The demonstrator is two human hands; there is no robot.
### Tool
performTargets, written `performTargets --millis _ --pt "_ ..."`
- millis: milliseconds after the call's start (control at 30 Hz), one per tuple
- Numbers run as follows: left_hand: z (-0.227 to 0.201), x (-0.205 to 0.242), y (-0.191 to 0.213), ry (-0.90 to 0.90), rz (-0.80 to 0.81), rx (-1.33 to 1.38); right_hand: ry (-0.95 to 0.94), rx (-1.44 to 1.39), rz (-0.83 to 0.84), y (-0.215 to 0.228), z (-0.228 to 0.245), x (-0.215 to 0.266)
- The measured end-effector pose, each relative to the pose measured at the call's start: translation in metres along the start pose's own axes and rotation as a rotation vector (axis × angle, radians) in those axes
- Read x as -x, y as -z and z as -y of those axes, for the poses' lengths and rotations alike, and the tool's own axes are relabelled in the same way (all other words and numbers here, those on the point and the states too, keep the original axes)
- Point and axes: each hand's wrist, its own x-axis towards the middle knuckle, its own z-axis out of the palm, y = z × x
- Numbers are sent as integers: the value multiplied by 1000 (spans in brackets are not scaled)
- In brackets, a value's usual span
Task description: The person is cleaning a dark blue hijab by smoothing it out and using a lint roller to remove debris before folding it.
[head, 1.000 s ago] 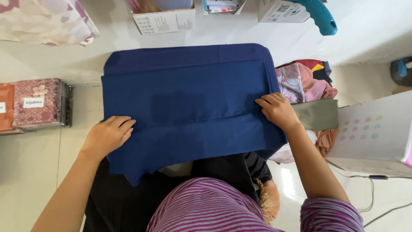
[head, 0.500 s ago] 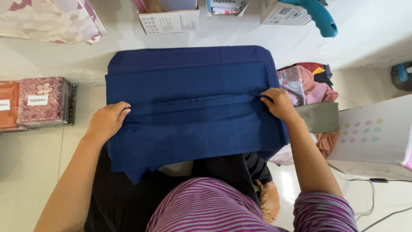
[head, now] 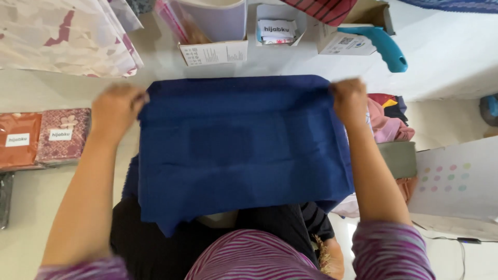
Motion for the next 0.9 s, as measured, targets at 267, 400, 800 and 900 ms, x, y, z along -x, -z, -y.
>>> performTargets --millis 267,400,800,900 --pt "7 12 3 -8 -120 196 -131 -218 -88 78 52 -41" --pt "6 73 -32 -52 -43 161 -21 -138 -54 88 68 3" --pt "-12 119 -12 15 29 153 -99 -97 87 85 63 84" --pt "-16 123 -3 27 27 181 -110 -76 96 93 65 83"
